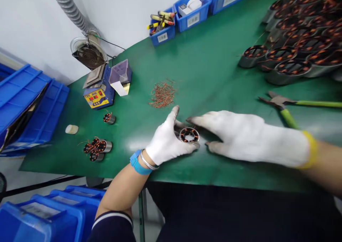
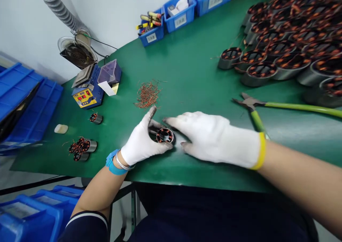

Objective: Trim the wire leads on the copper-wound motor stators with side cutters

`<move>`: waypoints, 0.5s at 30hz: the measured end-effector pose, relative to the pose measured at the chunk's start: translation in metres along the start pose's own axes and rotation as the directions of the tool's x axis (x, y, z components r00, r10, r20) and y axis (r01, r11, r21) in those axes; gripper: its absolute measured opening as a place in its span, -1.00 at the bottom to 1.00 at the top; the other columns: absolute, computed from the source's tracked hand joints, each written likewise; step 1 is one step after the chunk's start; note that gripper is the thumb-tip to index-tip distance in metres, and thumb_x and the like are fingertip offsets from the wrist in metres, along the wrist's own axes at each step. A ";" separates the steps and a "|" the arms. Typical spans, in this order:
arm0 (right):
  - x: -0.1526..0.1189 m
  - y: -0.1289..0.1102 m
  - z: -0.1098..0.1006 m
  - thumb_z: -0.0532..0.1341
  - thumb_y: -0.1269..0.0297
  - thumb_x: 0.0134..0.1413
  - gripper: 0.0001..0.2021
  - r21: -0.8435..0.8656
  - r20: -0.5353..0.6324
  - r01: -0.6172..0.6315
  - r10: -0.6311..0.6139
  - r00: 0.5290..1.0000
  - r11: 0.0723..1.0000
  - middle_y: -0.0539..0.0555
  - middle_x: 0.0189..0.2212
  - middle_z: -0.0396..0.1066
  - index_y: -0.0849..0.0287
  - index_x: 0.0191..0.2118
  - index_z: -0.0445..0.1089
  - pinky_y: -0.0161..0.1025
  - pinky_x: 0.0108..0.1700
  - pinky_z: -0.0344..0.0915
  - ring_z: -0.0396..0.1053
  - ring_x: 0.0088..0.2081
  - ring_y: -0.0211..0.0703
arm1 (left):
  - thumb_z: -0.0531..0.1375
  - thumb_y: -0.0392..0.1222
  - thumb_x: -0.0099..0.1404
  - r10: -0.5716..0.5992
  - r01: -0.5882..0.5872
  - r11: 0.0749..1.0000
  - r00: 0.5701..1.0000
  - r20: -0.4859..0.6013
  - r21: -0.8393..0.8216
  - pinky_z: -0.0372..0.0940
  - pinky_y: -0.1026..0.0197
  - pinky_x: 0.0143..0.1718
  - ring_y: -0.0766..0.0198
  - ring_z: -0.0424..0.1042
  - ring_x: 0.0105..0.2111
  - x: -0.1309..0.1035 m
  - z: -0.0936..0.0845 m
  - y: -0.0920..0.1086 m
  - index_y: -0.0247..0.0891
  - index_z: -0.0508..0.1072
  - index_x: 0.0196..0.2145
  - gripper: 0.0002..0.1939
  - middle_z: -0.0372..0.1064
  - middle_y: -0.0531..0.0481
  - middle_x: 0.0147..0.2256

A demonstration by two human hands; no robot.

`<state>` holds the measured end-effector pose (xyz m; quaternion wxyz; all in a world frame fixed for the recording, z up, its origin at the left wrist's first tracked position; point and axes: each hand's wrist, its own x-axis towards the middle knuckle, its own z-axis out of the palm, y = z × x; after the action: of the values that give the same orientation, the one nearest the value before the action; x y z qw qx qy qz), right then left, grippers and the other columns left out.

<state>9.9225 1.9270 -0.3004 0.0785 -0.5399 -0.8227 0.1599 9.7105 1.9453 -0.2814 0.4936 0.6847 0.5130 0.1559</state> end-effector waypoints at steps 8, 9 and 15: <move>0.009 0.006 -0.021 0.12 0.20 0.04 -0.41 0.165 -0.200 -0.208 0.239 0.950 0.964 0.07 -0.17 0.51 0.09 0.25 0.30 -0.14 -0.21 0.40 0.48 -0.19 -0.04 | 0.46 -0.11 -0.08 -0.011 0.011 1.000 0.999 -0.035 -0.020 0.42 0.19 -0.13 0.22 0.54 -0.25 0.001 0.001 0.001 -0.22 -0.09 0.43 0.24 0.48 0.01 -0.19; 0.007 0.011 -0.024 0.13 0.19 0.01 -0.38 0.175 -0.187 -0.242 0.274 0.943 0.954 0.03 -0.18 0.52 0.04 0.26 0.28 -0.13 -0.24 0.41 0.48 -0.21 -0.04 | 0.46 -0.11 -0.07 -0.032 0.030 0.998 0.998 -0.050 -0.047 0.43 0.18 -0.14 0.23 0.54 -0.26 0.001 0.002 0.001 -0.22 -0.08 0.43 0.23 0.48 0.01 -0.19; 0.008 0.006 0.017 0.10 0.21 0.09 -0.31 0.102 -0.139 0.056 -0.042 0.989 0.993 0.16 -0.07 0.48 0.10 0.37 0.12 -0.01 -0.13 0.43 0.46 -0.09 0.09 | 0.48 -0.18 -0.08 -0.083 0.064 0.986 0.989 -0.121 -0.154 0.45 0.23 -0.20 0.27 0.54 -0.28 0.004 0.008 0.004 -0.29 0.01 0.39 0.17 0.47 0.00 -0.21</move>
<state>9.9199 1.9332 -0.3184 0.1671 -0.5243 -0.8188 0.1637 9.7204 1.9447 -0.2829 0.5152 0.6149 0.5554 0.2190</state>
